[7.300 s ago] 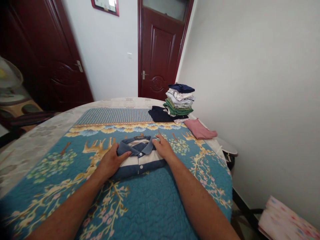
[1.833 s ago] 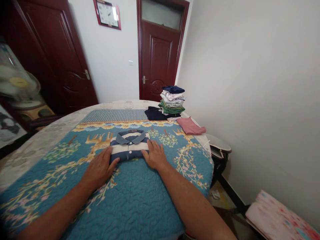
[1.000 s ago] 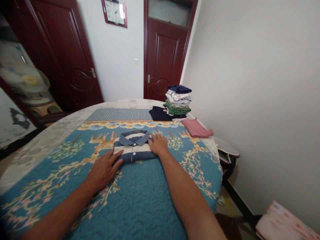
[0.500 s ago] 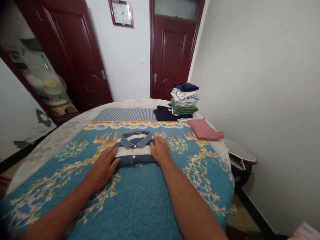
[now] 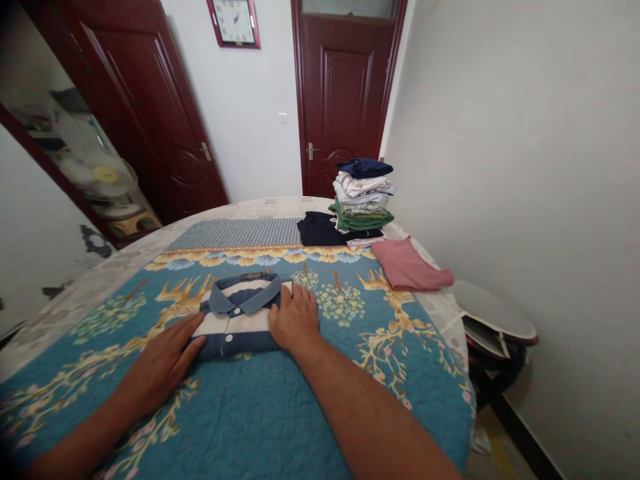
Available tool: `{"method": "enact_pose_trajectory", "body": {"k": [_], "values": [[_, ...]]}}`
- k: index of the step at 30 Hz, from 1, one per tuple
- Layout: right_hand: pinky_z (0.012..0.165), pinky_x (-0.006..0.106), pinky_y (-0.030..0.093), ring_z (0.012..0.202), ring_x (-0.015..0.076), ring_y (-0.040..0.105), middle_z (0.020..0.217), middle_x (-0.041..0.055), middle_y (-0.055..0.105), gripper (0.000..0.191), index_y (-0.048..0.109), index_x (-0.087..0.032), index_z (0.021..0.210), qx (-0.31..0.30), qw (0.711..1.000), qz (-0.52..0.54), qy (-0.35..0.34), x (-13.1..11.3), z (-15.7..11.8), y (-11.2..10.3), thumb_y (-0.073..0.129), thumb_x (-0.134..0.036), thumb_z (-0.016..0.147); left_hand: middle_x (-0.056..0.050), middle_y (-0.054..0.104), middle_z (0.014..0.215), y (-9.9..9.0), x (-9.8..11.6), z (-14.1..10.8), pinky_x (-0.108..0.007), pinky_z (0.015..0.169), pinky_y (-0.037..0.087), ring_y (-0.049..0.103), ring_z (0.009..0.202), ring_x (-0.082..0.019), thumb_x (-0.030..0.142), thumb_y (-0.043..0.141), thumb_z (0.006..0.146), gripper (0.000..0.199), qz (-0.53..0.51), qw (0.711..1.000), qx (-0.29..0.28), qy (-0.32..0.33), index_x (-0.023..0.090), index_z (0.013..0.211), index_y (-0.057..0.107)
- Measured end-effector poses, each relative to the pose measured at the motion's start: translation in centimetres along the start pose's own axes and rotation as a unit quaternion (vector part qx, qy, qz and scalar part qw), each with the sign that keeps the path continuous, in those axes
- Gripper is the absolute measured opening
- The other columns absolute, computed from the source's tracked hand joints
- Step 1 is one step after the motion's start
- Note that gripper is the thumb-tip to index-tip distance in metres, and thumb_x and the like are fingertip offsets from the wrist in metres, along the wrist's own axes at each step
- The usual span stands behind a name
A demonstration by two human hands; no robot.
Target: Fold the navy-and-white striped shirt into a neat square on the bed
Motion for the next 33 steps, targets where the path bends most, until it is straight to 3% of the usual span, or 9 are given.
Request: {"method": "enact_pose_trajectory", "body": {"k": [7,12,15,18,20,24,28,33], "values": [[0.117,0.049,0.039,0.134,0.0333,0.054,0.141,0.0173,0.065,0.054,0.057,-0.013,0.147,0.016,0.996,0.083,0.009,1.9,0.6,0.3,0.056,-0.030,0.096,-0.016,0.070,0.136,-0.8,-0.7,0.8,-0.050,0.116,0.048,0.065,0.128,-0.033,0.058,0.035,0.103,0.060,-0.047,0.996,0.028,-0.070,0.016,0.133,0.065],[0.112,0.044,0.045,0.124,0.0299,0.062,0.126,0.0160,0.072,0.038,0.069,-0.015,0.130,0.032,0.994,0.108,0.008,3.1,1.5,-0.2,0.053,-0.024,0.097,-0.019,0.068,0.138,-1.2,-2.2,1.2,-0.051,0.116,0.048,0.064,0.130,-0.034,0.058,0.035,0.103,0.067,-0.084,0.984,0.061,-0.145,0.010,0.147,0.053],[0.111,0.042,0.047,0.118,0.0285,0.065,0.121,0.0148,0.075,0.033,0.073,-0.017,0.121,0.035,0.993,0.111,-0.003,3.5,1.9,-0.6,0.051,-0.023,0.097,-0.018,0.055,0.156,-1.4,-1.5,1.5,-0.052,0.125,0.038,0.051,0.146,-0.033,0.055,0.038,0.104,0.067,-0.084,0.987,0.083,-0.107,0.014,0.157,0.045],[0.118,0.044,0.042,0.130,0.0280,0.061,0.134,0.0154,0.071,0.040,0.070,-0.015,0.132,0.068,0.990,0.115,-0.039,2.9,1.8,-1.4,0.049,-0.027,0.100,-0.012,0.031,0.174,-2.0,0.2,1.7,-0.052,0.132,0.026,0.027,0.161,-0.029,0.048,0.037,0.107,0.063,-0.073,0.990,0.113,-0.029,0.021,0.164,0.037],[0.124,0.045,0.037,0.143,0.0281,0.052,0.151,0.0165,0.060,0.049,0.062,-0.014,0.144,0.070,0.988,0.113,-0.082,1.4,1.2,-1.4,0.049,-0.035,0.102,-0.012,0.027,0.176,-1.6,1.5,1.9,-0.052,0.132,0.025,0.023,0.163,-0.029,0.048,0.037,0.108,0.064,-0.067,0.993,0.099,0.014,0.022,0.166,0.034],[0.129,0.053,0.027,0.157,0.0333,0.035,0.167,0.0177,0.041,0.069,0.047,-0.014,0.160,-0.024,0.989,0.069,-0.129,-1.7,-0.6,1.0,0.051,-0.053,0.103,-0.016,0.034,0.172,0.7,3.0,2.4,-0.054,0.129,0.031,0.032,0.160,-0.032,0.056,0.037,0.107,0.071,-0.033,0.999,0.011,0.036,0.017,0.166,0.035],[0.130,0.055,0.021,0.161,0.0351,0.027,0.171,0.0176,0.033,0.072,0.042,-0.013,0.163,-0.079,0.993,0.018,-0.090,-2.1,-1.4,2.5,0.044,-0.057,0.106,-0.020,0.034,0.171,1.7,2.5,2.6,-0.056,0.128,0.029,0.033,0.159,-0.035,0.061,0.034,0.106,0.077,-0.015,1.000,-0.022,-0.015,0.012,0.166,0.035],[0.130,0.056,0.020,0.160,0.0333,0.030,0.170,0.0170,0.036,0.070,0.042,-0.014,0.163,-0.090,0.996,-0.014,-0.004,-0.7,-0.3,2.9,0.040,-0.056,0.107,-0.024,0.035,0.170,2.1,1.4,3.4,-0.054,0.129,0.025,0.031,0.159,-0.037,0.065,0.029,0.105,0.085,-0.016,0.996,-0.059,-0.058,0.005,0.164,0.035]]}}
Point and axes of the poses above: each hand's wrist, its own z-axis towards the middle knuckle, its own y-axis out of the palm, x = y × z, the point moved 10 cm from there along z, towards the middle knuckle
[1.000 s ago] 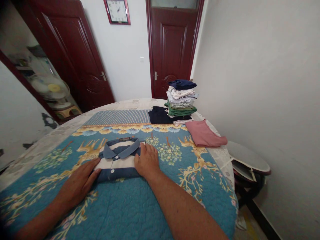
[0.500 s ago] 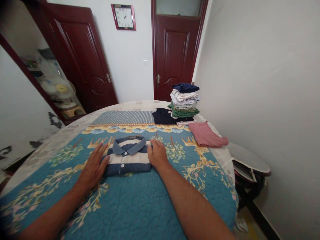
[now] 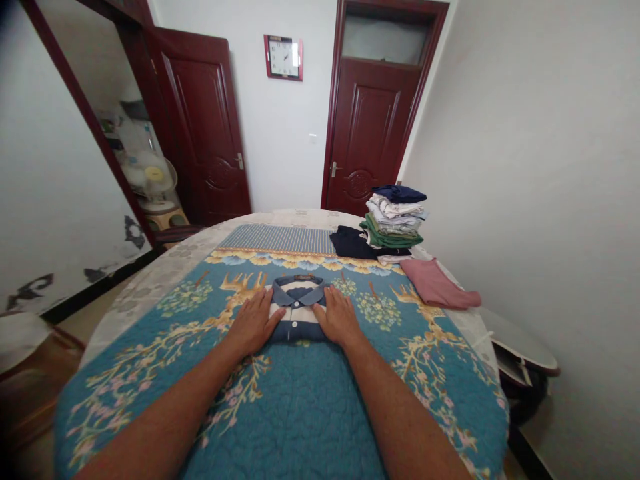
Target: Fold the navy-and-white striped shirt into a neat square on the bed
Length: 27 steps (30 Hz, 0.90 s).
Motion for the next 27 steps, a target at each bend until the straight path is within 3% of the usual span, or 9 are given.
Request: {"method": "enact_pose_trajectory", "body": {"k": [4,9,13,21,27], "values": [[0.129,0.059,0.018,0.159,0.0311,0.031,0.169,0.0171,0.037,0.069,0.040,-0.012,0.163,-0.009,0.998,-0.010,0.069,0.7,0.8,0.4,0.033,-0.053,0.108,-0.021,0.042,0.167,-0.5,-0.8,1.2,-0.055,0.127,0.027,0.034,0.158,-0.035,0.063,0.027,0.106,0.078,-0.019,1.000,0.003,-0.017,0.009,0.161,0.042],[0.130,0.057,0.015,0.161,0.0279,0.027,0.172,0.0134,0.032,0.067,0.037,-0.017,0.165,-0.023,0.996,-0.027,0.084,0.4,0.8,0.6,0.033,-0.052,0.108,-0.019,0.045,0.166,-0.5,-1.2,1.8,-0.056,0.127,0.025,0.033,0.158,-0.036,0.054,0.027,0.107,0.071,-0.012,1.000,0.001,-0.026,0.010,0.159,0.045],[0.130,0.059,0.012,0.162,0.0317,0.022,0.174,0.0154,0.027,0.072,0.034,-0.016,0.166,-0.037,0.993,-0.050,0.101,0.9,0.7,0.6,0.034,-0.055,0.107,-0.018,0.045,0.166,-0.4,-1.3,2.0,-0.056,0.127,0.025,0.034,0.157,-0.036,0.046,0.029,0.107,0.065,0.002,1.000,0.007,-0.027,0.012,0.158,0.047],[0.127,0.068,0.013,0.159,0.0384,0.029,0.169,0.0184,0.037,0.068,0.046,-0.017,0.160,-0.006,0.998,-0.033,0.055,1.4,1.5,-0.1,0.043,-0.057,0.105,-0.017,0.050,0.162,-0.4,-3.0,3.7,-0.068,0.123,0.027,0.040,0.152,-0.042,0.042,0.033,0.104,0.060,-0.001,0.999,0.043,-0.014,0.018,0.153,0.057],[0.128,0.065,0.014,0.158,0.0348,0.032,0.168,0.0155,0.041,0.058,0.050,-0.018,0.158,-0.001,0.999,-0.024,0.046,1.8,2.3,-0.2,0.043,-0.045,0.106,-0.015,0.048,0.164,-0.3,-3.6,4.3,-0.071,0.121,0.028,0.039,0.153,-0.043,0.043,0.034,0.104,0.058,-0.008,0.998,0.043,-0.037,0.024,0.154,0.057]]}}
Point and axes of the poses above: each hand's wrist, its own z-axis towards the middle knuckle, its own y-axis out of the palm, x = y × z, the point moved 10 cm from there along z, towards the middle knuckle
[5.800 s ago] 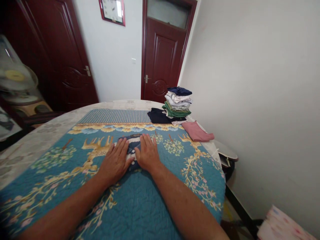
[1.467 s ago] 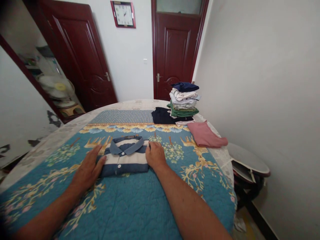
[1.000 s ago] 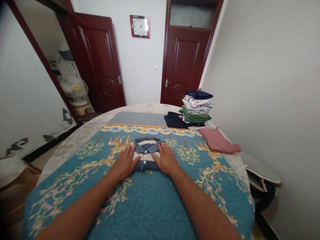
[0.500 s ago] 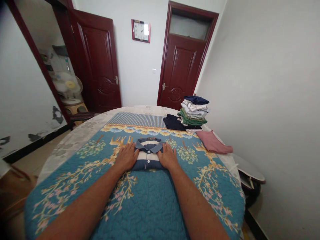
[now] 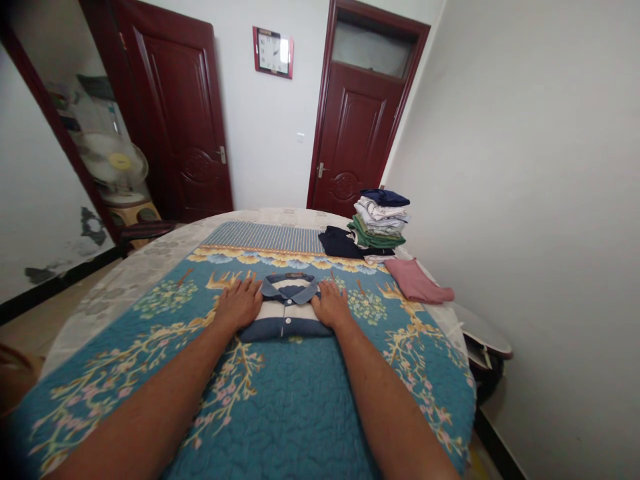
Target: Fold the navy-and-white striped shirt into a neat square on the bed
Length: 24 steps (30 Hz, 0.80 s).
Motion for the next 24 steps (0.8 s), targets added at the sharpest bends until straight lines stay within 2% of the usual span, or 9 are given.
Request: {"method": "enact_pose_trajectory", "body": {"k": [3,7,10,13,15,17,20,22,24], "values": [[0.128,0.064,0.014,0.158,0.0333,0.032,0.167,0.0140,0.043,0.055,0.052,-0.019,0.156,0.012,1.000,0.006,0.002,0.1,0.1,-0.1,0.042,-0.037,0.105,-0.016,0.048,0.164,-0.4,-0.3,0.1,-0.069,0.122,0.030,0.042,0.152,-0.042,0.041,0.034,0.104,0.061,-0.021,1.000,0.015,0.011,0.021,0.158,0.050],[0.130,0.052,0.022,0.154,0.0273,0.040,0.163,0.0158,0.048,0.059,0.051,-0.013,0.156,0.072,0.996,0.058,0.013,1.2,-0.1,-1.6,0.039,-0.027,0.100,-0.016,0.053,0.161,-1.6,-0.6,0.2,-0.051,0.128,0.033,0.046,0.151,-0.027,0.028,0.033,0.100,0.060,-0.138,0.985,0.053,0.088,0.015,0.157,0.049],[0.128,0.043,0.031,0.152,0.0242,0.044,0.161,0.0184,0.049,0.062,0.047,-0.007,0.158,0.169,0.977,0.125,0.027,2.5,-0.8,-3.7,0.034,-0.024,0.099,-0.015,0.054,0.160,-3.4,-0.6,-0.1,-0.047,0.130,0.033,0.044,0.153,-0.024,0.035,0.027,0.105,0.059,-0.222,0.962,0.104,0.120,0.014,0.156,0.050],[0.128,0.046,0.030,0.154,0.0259,0.040,0.164,0.0187,0.046,0.064,0.042,-0.008,0.161,0.216,0.967,0.135,-0.011,1.6,-1.8,-4.3,0.033,-0.035,0.104,-0.014,0.049,0.163,-3.5,1.5,-0.9,-0.050,0.131,0.029,0.037,0.157,-0.026,0.045,0.029,0.107,0.061,-0.222,0.957,0.096,0.158,0.015,0.158,0.047],[0.129,0.049,0.029,0.157,0.0275,0.035,0.168,0.0191,0.040,0.066,0.039,-0.009,0.162,0.190,0.974,0.107,-0.054,-0.5,-2.4,-3.3,0.035,-0.042,0.106,-0.016,0.041,0.169,-2.4,3.5,-1.6,-0.052,0.130,0.029,0.033,0.159,-0.030,0.050,0.034,0.107,0.064,-0.184,0.965,0.062,0.177,0.016,0.160,0.045],[0.129,0.051,0.027,0.159,0.0298,0.031,0.169,0.0186,0.037,0.067,0.041,-0.011,0.162,0.136,0.985,0.066,-0.079,-2.5,-2.9,-1.5,0.038,-0.049,0.107,-0.017,0.031,0.173,-1.1,5.0,-2.1,-0.055,0.129,0.030,0.032,0.159,-0.035,0.055,0.041,0.105,0.068,-0.137,0.974,0.034,0.180,0.016,0.161,0.044],[0.128,0.055,0.027,0.159,0.0332,0.031,0.169,0.0173,0.038,0.068,0.046,-0.015,0.160,0.075,0.994,0.029,-0.081,-4.1,-3.3,0.2,0.043,-0.056,0.106,-0.017,0.023,0.176,0.0,5.7,-2.5,-0.057,0.128,0.028,0.031,0.159,-0.038,0.059,0.046,0.102,0.072,-0.099,0.982,0.016,0.161,0.018,0.161,0.044],[0.127,0.055,0.028,0.157,0.0332,0.035,0.168,0.0164,0.041,0.066,0.050,-0.016,0.157,0.072,0.993,0.048,-0.078,-4.1,-3.4,-0.1,0.046,-0.055,0.104,-0.016,0.024,0.176,-0.1,5.5,-2.5,-0.055,0.128,0.028,0.032,0.159,-0.037,0.058,0.046,0.102,0.070,-0.117,0.981,0.009,0.157,0.018,0.160,0.046],[0.126,0.050,0.033,0.151,0.0295,0.044,0.161,0.0148,0.051,0.059,0.058,-0.017,0.151,0.098,0.987,0.110,-0.066,-3.1,-3.3,-1.4,0.041,-0.051,0.106,-0.014,0.030,0.174,-1.0,4.9,-2.2,-0.051,0.129,0.029,0.034,0.158,-0.032,0.054,0.043,0.103,0.066,-0.179,0.971,0.016,0.157,0.019,0.159,0.048]]}}
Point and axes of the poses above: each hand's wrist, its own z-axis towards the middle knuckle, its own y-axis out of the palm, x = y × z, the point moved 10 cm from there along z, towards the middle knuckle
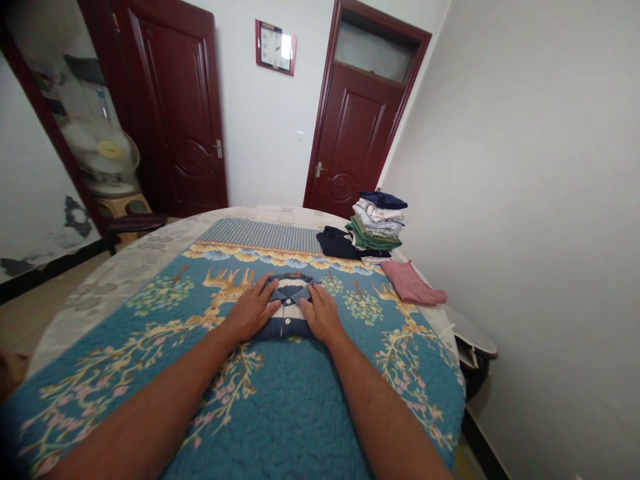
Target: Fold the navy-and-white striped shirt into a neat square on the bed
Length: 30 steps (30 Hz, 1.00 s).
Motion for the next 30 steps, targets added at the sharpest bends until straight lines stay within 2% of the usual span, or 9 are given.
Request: {"method": "enact_pose_trajectory", "body": {"k": [3,6,8,10,15,20,23,26,30], "values": [[0.118,0.041,0.044,0.133,0.0250,0.061,0.141,0.0141,0.068,0.054,0.070,-0.016,0.135,0.087,0.991,0.072,0.073,2.9,-0.2,-3.1,0.032,-0.042,0.106,-0.014,0.054,0.160,-3.2,-2.7,0.1,-0.047,0.124,0.038,0.051,0.148,-0.026,0.046,0.033,0.105,0.059,-0.129,0.985,0.093,-0.066,0.017,0.153,0.053],[0.107,0.038,0.051,0.114,0.0250,0.069,0.120,0.0113,0.077,0.043,0.078,-0.019,0.116,0.109,0.986,0.045,0.120,4.7,-0.7,-4.7,0.042,-0.036,0.100,-0.013,0.076,0.128,-5.0,-6.5,-0.4,-0.043,0.106,0.055,0.074,0.113,-0.025,0.042,0.036,0.103,0.052,-0.204,0.950,0.145,-0.185,0.015,0.139,0.062],[0.102,0.036,0.053,0.108,0.0244,0.071,0.112,0.0087,0.079,0.037,0.080,-0.021,0.108,0.096,0.988,0.029,0.121,4.8,-0.7,-4.7,0.046,-0.032,0.097,-0.011,0.079,0.116,-5.5,-7.1,-0.4,-0.041,0.101,0.057,0.077,0.103,-0.024,0.041,0.041,0.100,0.046,-0.189,0.951,0.147,-0.197,0.017,0.130,0.066],[0.100,0.034,0.053,0.106,0.0234,0.072,0.109,0.0074,0.079,0.036,0.080,-0.022,0.105,0.085,0.989,0.025,0.114,4.6,-0.6,-4.4,0.046,-0.028,0.096,-0.010,0.079,0.116,-6.0,-6.3,-0.1,-0.040,0.103,0.055,0.075,0.107,-0.025,0.043,0.046,0.098,0.044,-0.140,0.964,0.154,-0.166,0.018,0.126,0.068],[0.100,0.030,0.052,0.109,0.0214,0.072,0.110,0.0064,0.080,0.035,0.081,-0.022,0.105,0.073,0.992,0.024,0.099,4.1,-0.1,-3.8,0.048,-0.022,0.095,-0.013,0.079,0.116,-4.3,-3.7,0.5,-0.042,0.103,0.054,0.073,0.109,-0.029,0.049,0.050,0.097,0.050,-0.046,0.989,0.089,-0.107,0.015,0.129,0.068],[0.096,0.030,0.053,0.107,0.0220,0.073,0.107,0.0053,0.081,0.037,0.082,-0.023,0.104,0.087,0.982,0.078,0.146,5.8,0.1,-4.3,0.046,-0.023,0.093,-0.012,0.076,0.122,-4.2,-2.0,1.0,-0.047,0.108,0.049,0.068,0.115,-0.034,0.058,0.054,0.097,0.055,0.062,0.991,0.091,-0.072,0.018,0.132,0.066],[0.092,0.029,0.053,0.102,0.0216,0.073,0.103,0.0056,0.081,0.038,0.082,-0.021,0.102,0.101,0.974,0.110,0.170,6.8,0.1,-4.5,0.045,-0.024,0.093,-0.012,0.075,0.127,-3.9,-1.7,2.0,-0.046,0.106,0.050,0.068,0.116,-0.034,0.061,0.055,0.096,0.061,0.074,0.990,0.073,-0.093,0.019,0.140,0.061],[0.093,0.028,0.053,0.102,0.0209,0.073,0.102,0.0054,0.081,0.036,0.081,-0.021,0.099,0.109,0.972,0.125,0.165,6.8,0.2,-4.6,0.046,-0.023,0.092,-0.017,0.075,0.126,-3.0,-2.3,3.2,-0.045,0.098,0.053,0.069,0.116,-0.036,0.060,0.062,0.090,0.067,0.074,0.984,0.031,-0.158,0.014,0.140,0.060],[0.095,0.029,0.052,0.105,0.0212,0.072,0.104,0.0048,0.081,0.033,0.081,-0.023,0.098,0.106,0.975,0.126,0.152,6.4,0.3,-4.5,0.048,-0.023,0.092,-0.017,0.078,0.102,-1.8,-2.4,4.7,-0.041,0.081,0.054,0.073,0.097,-0.035,0.052,0.065,0.088,0.039,0.088,0.974,-0.052,-0.201,0.017,0.105,0.072]]}}
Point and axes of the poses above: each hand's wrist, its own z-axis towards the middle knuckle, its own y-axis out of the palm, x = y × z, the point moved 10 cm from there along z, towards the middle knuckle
